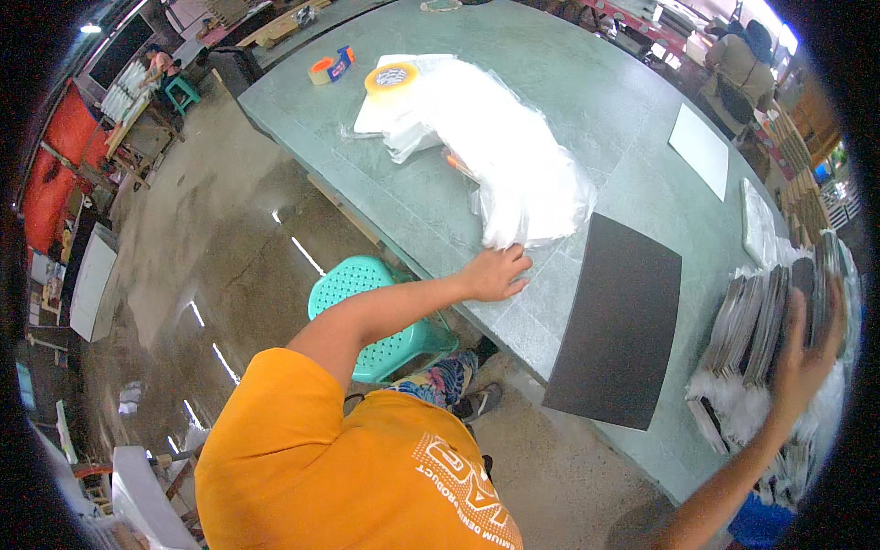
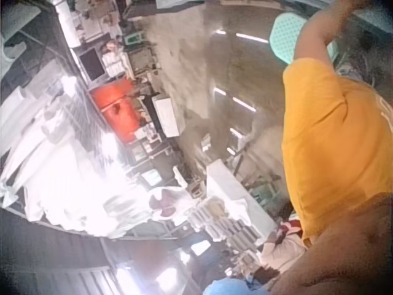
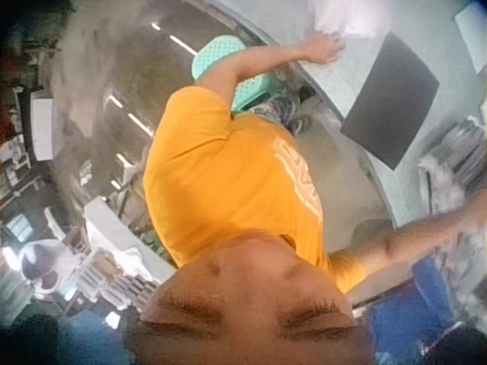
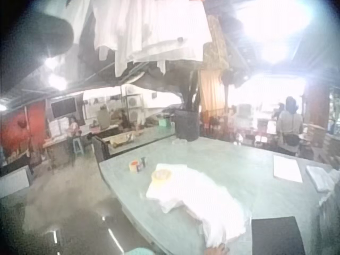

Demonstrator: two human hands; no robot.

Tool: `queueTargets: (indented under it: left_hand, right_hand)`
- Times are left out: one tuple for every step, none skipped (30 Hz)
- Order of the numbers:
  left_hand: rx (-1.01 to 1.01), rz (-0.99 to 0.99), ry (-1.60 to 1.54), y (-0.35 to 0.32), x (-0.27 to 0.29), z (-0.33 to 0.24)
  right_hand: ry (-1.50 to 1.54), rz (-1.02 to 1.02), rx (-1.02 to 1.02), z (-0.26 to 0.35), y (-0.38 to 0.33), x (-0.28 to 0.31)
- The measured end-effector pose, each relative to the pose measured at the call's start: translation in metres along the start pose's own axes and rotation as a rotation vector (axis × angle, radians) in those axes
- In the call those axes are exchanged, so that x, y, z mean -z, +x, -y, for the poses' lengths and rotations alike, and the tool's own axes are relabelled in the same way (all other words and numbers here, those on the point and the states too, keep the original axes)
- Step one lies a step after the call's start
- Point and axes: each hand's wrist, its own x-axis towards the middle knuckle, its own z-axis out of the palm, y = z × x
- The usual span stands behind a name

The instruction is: The person wraps black panels in plastic film and then packages them using large sheets of brown paper and a tape dispenser.

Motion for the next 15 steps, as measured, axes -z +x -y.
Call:
queueTargets:
  left_hand:
    - [-0.003,0.002,-0.009,0.003,0.000,0.002]
    - [0.056,0.000,0.048,-0.014,0.009,0.008]
    - [0.066,-0.010,0.058,-0.018,0.008,0.012]
    - [0.058,-0.016,0.060,-0.017,0.007,0.012]
    - [0.025,-0.002,0.054,-0.020,0.004,0.014]
    - [-0.010,0.011,0.054,-0.021,0.003,0.018]
    - [-0.057,0.020,0.050,-0.017,0.003,0.021]
    - [-0.130,0.119,0.082,-0.014,0.011,0.024]
    - [-0.173,0.060,0.044,-0.016,0.028,0.021]
    - [-0.206,0.002,0.011,-0.025,0.054,0.020]
    - [-0.234,-0.056,-0.016,-0.039,0.083,0.017]
    - [-0.116,-0.226,-0.010,-0.062,0.115,0.017]
    - [-0.030,-0.421,0.121,-0.076,0.130,0.026]
    - [0.505,-0.559,-0.014,-0.099,0.136,0.034]
    - [0.700,-0.803,-0.180,-0.123,0.144,0.048]
  right_hand:
    - [0.044,0.075,0.011,0.036,0.004,-0.005]
    - [0.163,0.149,0.044,0.073,0.007,-0.031]
    - [0.226,0.183,0.035,0.102,0.007,-0.043]
    - [0.273,0.216,0.015,0.124,0.004,-0.050]
    - [0.434,0.271,-0.077,0.147,0.000,-0.059]
    - [0.597,0.320,-0.174,0.169,-0.008,-0.069]
    - [0.662,0.351,-0.160,0.182,-0.021,-0.082]
    - [0.736,0.382,-0.141,0.194,-0.034,-0.096]
    - [0.731,0.423,-0.122,0.207,-0.044,-0.103]
    - [0.735,0.467,-0.099,0.220,-0.055,-0.110]
    - [0.781,0.529,-0.098,0.226,-0.067,-0.118]
    - [0.833,0.590,-0.092,0.232,-0.078,-0.127]
    - [0.854,0.650,-0.110,0.231,-0.087,-0.134]
    - [0.862,0.685,-0.107,0.234,-0.090,-0.141]
    - [0.871,0.714,-0.100,0.238,-0.090,-0.146]
